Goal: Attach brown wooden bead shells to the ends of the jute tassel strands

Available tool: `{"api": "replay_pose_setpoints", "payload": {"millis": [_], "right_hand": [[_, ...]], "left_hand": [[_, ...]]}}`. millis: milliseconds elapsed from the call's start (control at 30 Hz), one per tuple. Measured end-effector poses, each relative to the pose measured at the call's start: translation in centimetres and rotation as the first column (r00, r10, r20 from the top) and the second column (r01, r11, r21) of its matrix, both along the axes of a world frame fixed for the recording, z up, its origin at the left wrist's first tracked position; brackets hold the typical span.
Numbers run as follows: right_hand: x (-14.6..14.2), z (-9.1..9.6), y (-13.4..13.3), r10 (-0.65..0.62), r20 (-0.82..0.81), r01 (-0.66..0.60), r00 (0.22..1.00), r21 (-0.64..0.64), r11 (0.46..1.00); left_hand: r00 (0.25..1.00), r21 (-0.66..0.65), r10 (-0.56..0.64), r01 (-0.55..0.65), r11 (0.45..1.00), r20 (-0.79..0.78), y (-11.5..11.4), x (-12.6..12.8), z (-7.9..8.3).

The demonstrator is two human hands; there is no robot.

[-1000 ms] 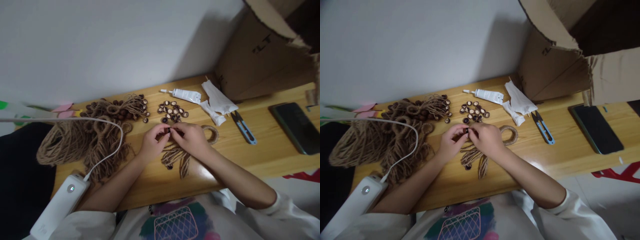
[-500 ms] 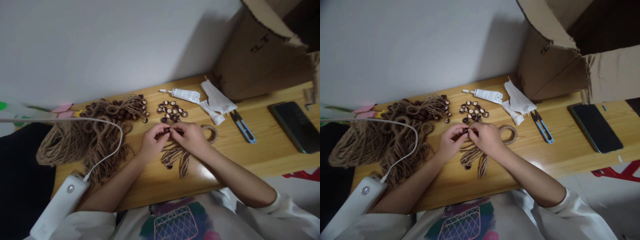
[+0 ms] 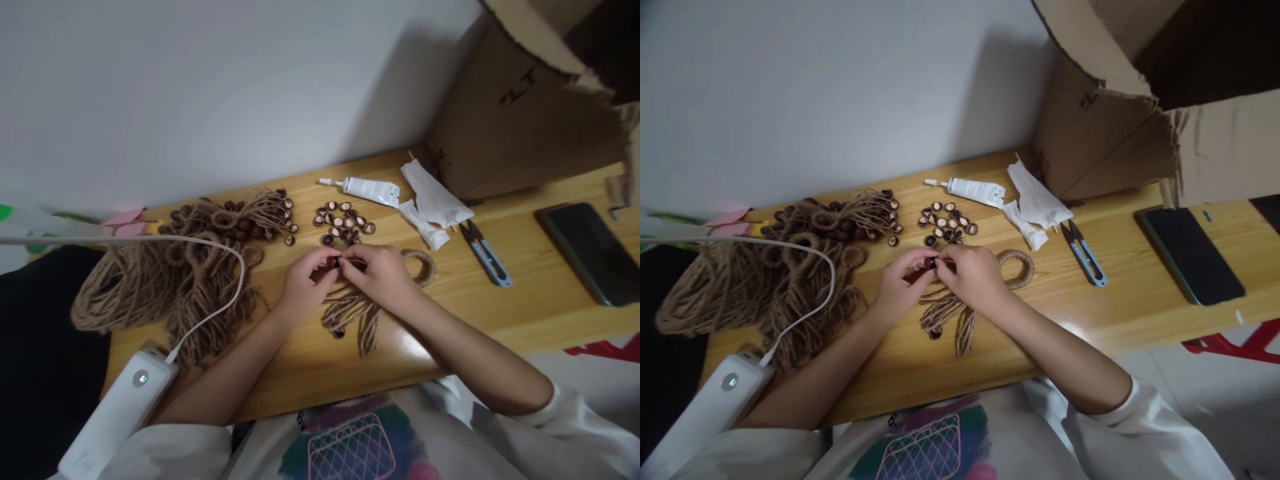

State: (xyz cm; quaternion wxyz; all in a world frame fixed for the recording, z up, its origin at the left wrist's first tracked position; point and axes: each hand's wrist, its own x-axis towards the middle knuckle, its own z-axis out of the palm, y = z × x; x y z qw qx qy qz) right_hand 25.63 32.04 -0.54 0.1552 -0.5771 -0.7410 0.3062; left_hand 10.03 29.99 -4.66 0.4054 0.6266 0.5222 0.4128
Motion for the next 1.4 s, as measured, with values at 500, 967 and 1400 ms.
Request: {"api": "replay_pose_setpoints", "payload": {"millis": [500, 967, 1400], "right_hand": [[0.39, -0.22, -0.13, -0.005, -0.027, 0.006, 1.0, 0.042, 0.999], [0.47, -0.47, -0.15, 0.041, -0.027, -0.038, 0.999, 0.111, 0.993], [0.39, -0.61, -0.03, 0.066, 0.075, -0.074, 0.995, 0.099, 0.992]], "left_hand": [[1.0, -0.049, 0.021, -0.021, 0.999, 0.016, -0.05, 0.0, -0.35], [0.999, -0.028, 0.027, -0.028, 0.999, -0.017, -0.03, -0.05, -0.31], [0.999, -0.03, 0.026, -0.027, 0.999, -0.035, -0.12, -0.1, -0.73]]}}
